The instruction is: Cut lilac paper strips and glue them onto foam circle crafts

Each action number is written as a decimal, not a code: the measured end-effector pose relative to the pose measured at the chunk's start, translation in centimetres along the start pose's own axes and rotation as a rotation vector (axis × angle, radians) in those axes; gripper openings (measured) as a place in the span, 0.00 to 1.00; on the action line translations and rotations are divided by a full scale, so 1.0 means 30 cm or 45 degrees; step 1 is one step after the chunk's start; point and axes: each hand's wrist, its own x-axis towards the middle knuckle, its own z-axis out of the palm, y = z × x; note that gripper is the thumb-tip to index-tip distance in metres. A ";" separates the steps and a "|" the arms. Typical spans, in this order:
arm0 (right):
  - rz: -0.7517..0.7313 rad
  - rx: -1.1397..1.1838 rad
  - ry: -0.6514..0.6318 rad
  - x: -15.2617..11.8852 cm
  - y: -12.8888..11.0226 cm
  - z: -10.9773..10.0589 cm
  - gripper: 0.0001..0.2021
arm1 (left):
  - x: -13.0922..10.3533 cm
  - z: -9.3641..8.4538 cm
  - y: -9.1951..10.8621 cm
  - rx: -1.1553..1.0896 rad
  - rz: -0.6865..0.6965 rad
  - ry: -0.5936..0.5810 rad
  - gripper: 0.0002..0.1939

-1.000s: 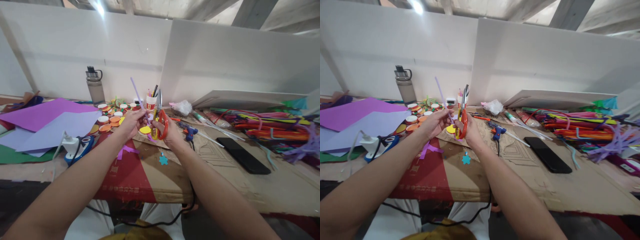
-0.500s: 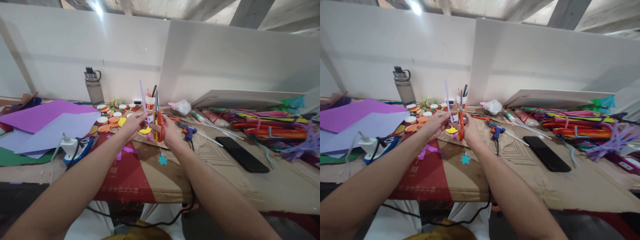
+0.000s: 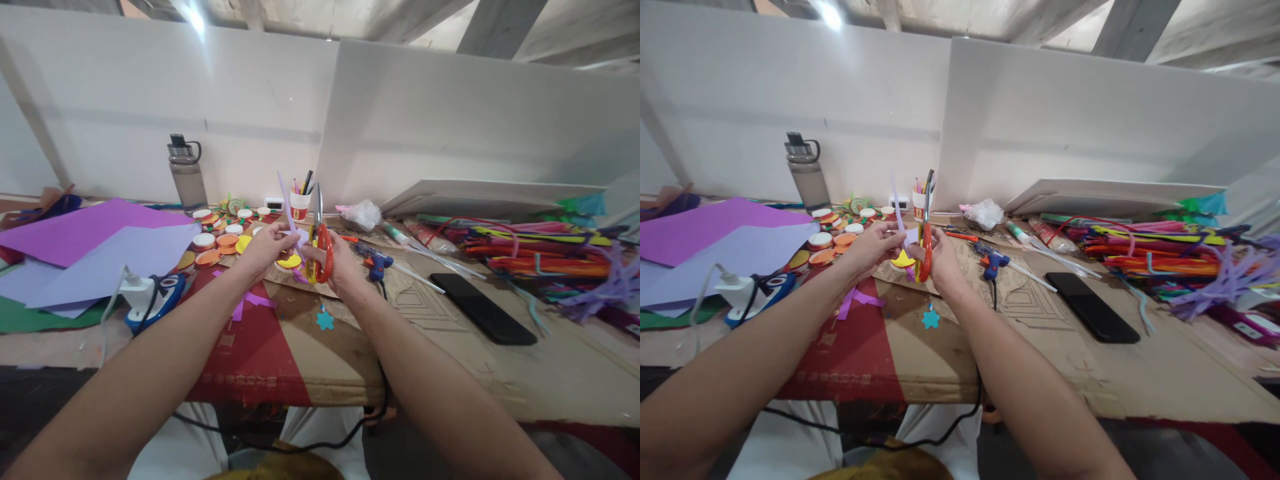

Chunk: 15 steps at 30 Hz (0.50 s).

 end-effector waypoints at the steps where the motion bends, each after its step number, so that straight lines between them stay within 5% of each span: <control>1: -0.004 -0.004 0.001 -0.001 -0.002 0.000 0.21 | 0.001 -0.002 0.000 -0.010 -0.017 0.007 0.16; 9: -0.010 -0.071 -0.016 -0.009 -0.008 0.009 0.18 | 0.006 -0.022 -0.004 -0.004 0.019 -0.002 0.14; 15: -0.014 -0.153 -0.147 -0.032 -0.032 0.010 0.28 | 0.021 -0.051 0.039 -0.136 0.148 0.166 0.15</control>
